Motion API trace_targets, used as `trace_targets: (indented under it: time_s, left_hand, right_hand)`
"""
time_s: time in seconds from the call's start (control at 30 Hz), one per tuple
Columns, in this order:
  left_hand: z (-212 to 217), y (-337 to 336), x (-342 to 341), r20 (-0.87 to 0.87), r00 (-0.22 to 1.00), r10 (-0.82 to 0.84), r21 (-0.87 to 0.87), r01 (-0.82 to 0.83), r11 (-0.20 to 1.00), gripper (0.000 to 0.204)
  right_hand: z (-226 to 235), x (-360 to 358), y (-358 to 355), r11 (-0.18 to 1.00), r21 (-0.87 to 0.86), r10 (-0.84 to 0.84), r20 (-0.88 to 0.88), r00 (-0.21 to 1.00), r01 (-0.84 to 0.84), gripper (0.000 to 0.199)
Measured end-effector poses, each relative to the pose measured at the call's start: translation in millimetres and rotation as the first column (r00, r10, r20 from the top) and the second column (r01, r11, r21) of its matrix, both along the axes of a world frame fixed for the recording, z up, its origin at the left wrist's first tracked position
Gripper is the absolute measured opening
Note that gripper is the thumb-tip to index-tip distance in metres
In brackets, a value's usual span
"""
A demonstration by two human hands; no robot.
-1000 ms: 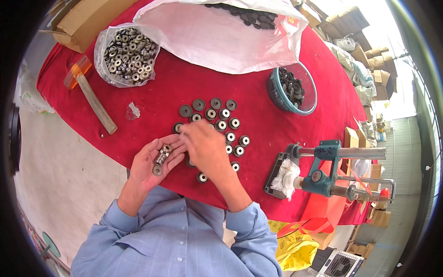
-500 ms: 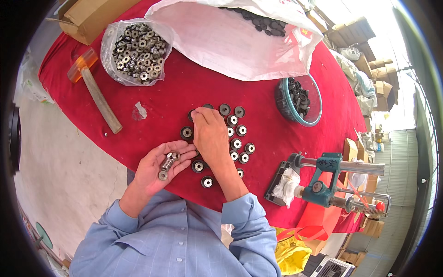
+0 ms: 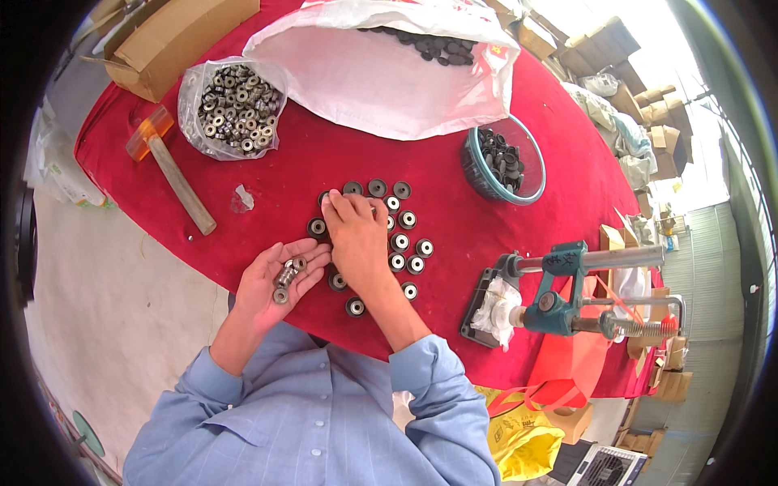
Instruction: The person assembles metal washers onto rubber grommets by hand, then secures them using a hammer.
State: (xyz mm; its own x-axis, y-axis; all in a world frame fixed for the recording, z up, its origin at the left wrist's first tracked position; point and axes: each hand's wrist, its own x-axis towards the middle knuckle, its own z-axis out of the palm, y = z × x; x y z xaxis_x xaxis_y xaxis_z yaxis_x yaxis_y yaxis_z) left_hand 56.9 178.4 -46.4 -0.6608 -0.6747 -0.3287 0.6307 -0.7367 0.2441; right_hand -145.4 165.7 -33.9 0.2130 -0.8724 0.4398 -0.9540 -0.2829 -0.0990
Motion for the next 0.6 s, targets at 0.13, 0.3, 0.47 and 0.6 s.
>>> trace_targets:
  time_s: [0.13, 0.3, 0.47, 0.6]
  left_hand:
    - [0, -5, -2, -0.077, 0.997, 0.005, -0.011, -0.005, 1.000, 0.060]
    - [-15, -6, 2, -0.204, 0.979, -0.011, -0.044, 0.002, 0.999, 0.064]
    - [-5, -5, -1, -0.063, 0.998, -0.006, -0.029, 0.004, 1.000, 0.065]
    - [-14, -5, 4, -0.168, 0.985, -0.038, -0.029, 0.034, 0.999, 0.065]
  right_hand:
    - [13, -9, -5, 0.996, 0.088, -0.012, 0.149, 0.989, -0.001, 0.042]
    - [33, 12, 36, 0.926, 0.175, 0.185, 0.561, 0.806, -0.335, 0.034]
    - [31, 20, 42, 0.941, 0.185, 0.199, 0.380, 0.903, -0.285, 0.036]
    - [33, 10, 28, 0.962, 0.104, 0.175, 0.477, 0.861, -0.253, 0.027]
